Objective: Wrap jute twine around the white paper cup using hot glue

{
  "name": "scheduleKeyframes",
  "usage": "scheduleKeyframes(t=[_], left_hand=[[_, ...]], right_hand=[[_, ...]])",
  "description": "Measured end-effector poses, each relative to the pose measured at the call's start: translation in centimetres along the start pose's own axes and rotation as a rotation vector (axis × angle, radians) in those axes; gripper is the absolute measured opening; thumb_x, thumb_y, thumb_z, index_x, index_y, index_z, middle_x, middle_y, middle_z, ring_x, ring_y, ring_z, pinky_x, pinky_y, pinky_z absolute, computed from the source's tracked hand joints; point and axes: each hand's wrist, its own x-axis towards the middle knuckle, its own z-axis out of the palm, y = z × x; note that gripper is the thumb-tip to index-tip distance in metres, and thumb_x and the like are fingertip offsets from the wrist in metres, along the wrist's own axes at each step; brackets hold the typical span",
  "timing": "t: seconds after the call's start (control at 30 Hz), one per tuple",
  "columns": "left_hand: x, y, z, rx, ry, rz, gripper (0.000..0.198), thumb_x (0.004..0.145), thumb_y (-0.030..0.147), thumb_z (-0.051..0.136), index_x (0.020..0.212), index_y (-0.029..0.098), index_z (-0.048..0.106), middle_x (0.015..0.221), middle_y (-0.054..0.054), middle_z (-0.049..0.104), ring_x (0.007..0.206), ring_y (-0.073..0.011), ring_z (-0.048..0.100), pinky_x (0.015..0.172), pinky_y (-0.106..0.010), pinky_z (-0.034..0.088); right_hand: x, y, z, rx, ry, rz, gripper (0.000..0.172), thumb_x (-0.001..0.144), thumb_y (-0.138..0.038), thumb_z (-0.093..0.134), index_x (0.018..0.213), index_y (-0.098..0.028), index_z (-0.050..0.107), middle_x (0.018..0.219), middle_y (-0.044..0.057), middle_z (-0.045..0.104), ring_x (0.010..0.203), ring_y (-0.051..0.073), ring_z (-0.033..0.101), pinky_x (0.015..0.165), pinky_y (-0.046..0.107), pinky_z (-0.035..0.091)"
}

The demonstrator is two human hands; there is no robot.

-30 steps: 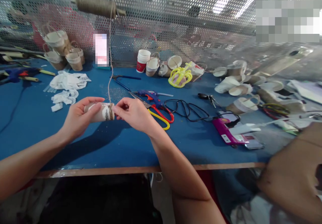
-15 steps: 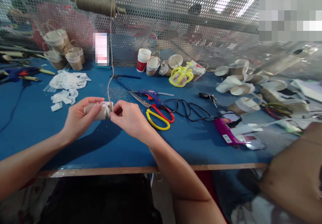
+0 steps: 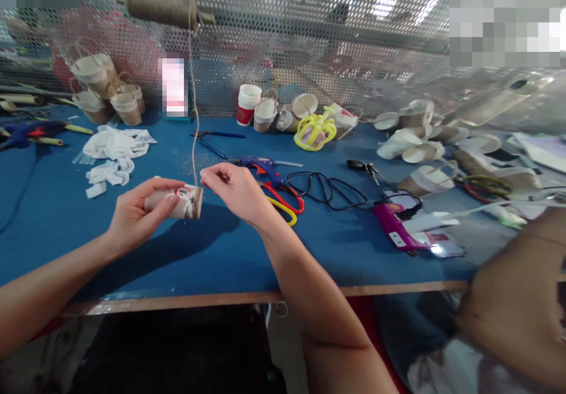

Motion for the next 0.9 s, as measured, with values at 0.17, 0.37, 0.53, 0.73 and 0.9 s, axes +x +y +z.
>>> scheduleKeyframes(t=[0.17,0.37,0.53,0.73,0.9], left_hand=[[-0.1,0.1,0.0,-0.023,-0.086,0.030,0.019,0.081,0.025,0.054,0.094,0.017,0.065,0.082,-0.004,0.070,0.061,-0.0115,0.060,0.054,-0.020,0.046],[0.3,-0.4,0.4,-0.141,-0.080,-0.127,0.020,0.079,0.030,0.056,0.088,0.015,0.066,0.080,-0.005,0.070,0.062,-0.0130,0.061,0.053,-0.020,0.046],[0.6,-0.8,0.5,-0.218,-0.084,-0.226,0.022,0.076,0.032,0.059,0.086,0.015,0.067,0.075,-0.004,0.069,0.056,-0.0115,0.058,0.049,-0.019,0.045],[0.7,-0.8,0.4,-0.259,-0.104,-0.299,0.025,0.075,0.034,0.061,0.086,0.013,0.067,0.075,-0.006,0.069,0.057,-0.0118,0.059,0.049,-0.019,0.045],[0.6,-0.3,0.4,-0.245,-0.090,-0.265,0.020,0.075,0.030,0.060,0.084,0.014,0.067,0.075,-0.005,0.069,0.055,-0.0119,0.059,0.048,-0.019,0.045]], right_hand=[[0.4,0.4,0.4,0.126,-0.068,0.046,0.021,0.075,-0.036,0.059,0.079,-0.016,0.063,0.079,0.003,0.065,0.073,0.012,0.057,0.071,0.028,0.045],[0.0,-0.3,0.6,0.152,0.016,-0.035,0.018,0.072,-0.035,0.061,0.073,-0.017,0.061,0.073,0.000,0.062,0.070,0.011,0.055,0.070,0.028,0.044],[-0.3,-0.7,0.4,0.134,0.028,-0.074,0.017,0.073,-0.034,0.060,0.072,-0.018,0.060,0.074,0.000,0.061,0.070,0.011,0.054,0.069,0.027,0.044],[-0.2,-0.6,0.3,0.082,0.051,-0.100,0.016,0.075,-0.034,0.058,0.072,-0.018,0.060,0.072,-0.001,0.061,0.068,0.011,0.053,0.067,0.027,0.043],[0.1,-0.2,0.3,0.004,0.086,-0.082,0.016,0.075,-0.032,0.059,0.070,-0.017,0.060,0.068,-0.001,0.059,0.064,0.010,0.051,0.064,0.026,0.042]])
